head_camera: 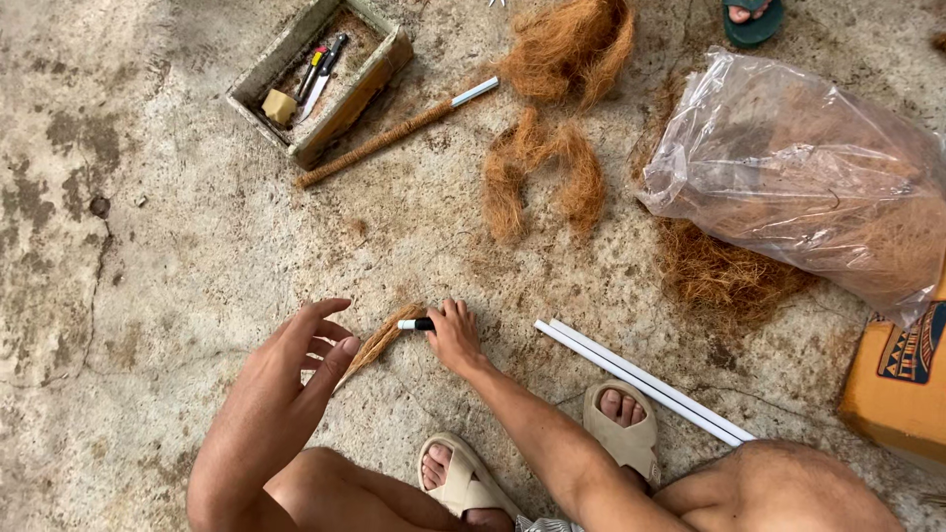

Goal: The person gathers coconut coir fibers and wraps them around a thin wooden stick to form a small broom head. They then use a spool of black thread to tie the fibers securely to the stick. The person places the finished broom on the floor and repeats the process with another stick.

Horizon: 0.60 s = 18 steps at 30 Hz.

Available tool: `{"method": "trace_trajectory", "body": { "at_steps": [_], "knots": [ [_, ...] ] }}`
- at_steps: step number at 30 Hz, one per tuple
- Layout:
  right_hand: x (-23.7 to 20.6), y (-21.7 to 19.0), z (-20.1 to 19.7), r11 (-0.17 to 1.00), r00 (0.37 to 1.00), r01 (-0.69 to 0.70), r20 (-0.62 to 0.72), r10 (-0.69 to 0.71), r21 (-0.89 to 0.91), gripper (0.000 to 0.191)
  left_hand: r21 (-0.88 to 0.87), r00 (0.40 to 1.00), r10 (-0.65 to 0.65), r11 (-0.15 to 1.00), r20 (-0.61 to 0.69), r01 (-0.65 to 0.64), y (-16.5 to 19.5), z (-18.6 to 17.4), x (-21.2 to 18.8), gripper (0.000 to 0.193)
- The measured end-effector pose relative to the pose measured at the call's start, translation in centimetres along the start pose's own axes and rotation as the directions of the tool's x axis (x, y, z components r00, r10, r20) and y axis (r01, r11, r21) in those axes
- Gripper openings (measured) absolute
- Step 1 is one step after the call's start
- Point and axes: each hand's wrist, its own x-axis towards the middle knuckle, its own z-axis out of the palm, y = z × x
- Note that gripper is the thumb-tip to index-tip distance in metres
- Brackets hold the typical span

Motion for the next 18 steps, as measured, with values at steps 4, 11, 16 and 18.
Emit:
{"method": "trace_trajectory", "body": {
  "at_steps": [4,11,16,18],
  "knots": [
    [-0.1,0.3,0.4,0.997,0.995,0.044,-0.082,-0.049,-0.066,0.022,-0.032,0.999,0.029,0.999,-0.020,-0.029,-0.6,0.1,0.1,0.050],
    [0.4,0.4,1.1,0.992,0.998,-0.010,-0.058,0.002,-0.127,0.031,-0.052,0.996,0.082,0.995,-0.036,-0.083,-1.7,-0.1,0.7,0.044],
    [0.6,0.8,2.1,0.975,0.997,-0.010,-0.076,-0.007,-0.220,0.039,-0.036,0.993,0.112,0.993,-0.045,-0.114,-1.8,-0.4,0.7,0.044],
    [0.6,0.7,2.2,0.974,0.993,-0.002,-0.116,-0.025,-0.228,0.046,-0.034,0.998,0.064,0.997,-0.025,-0.064,-1.3,-0.6,0.8,0.045]
  ]
}}
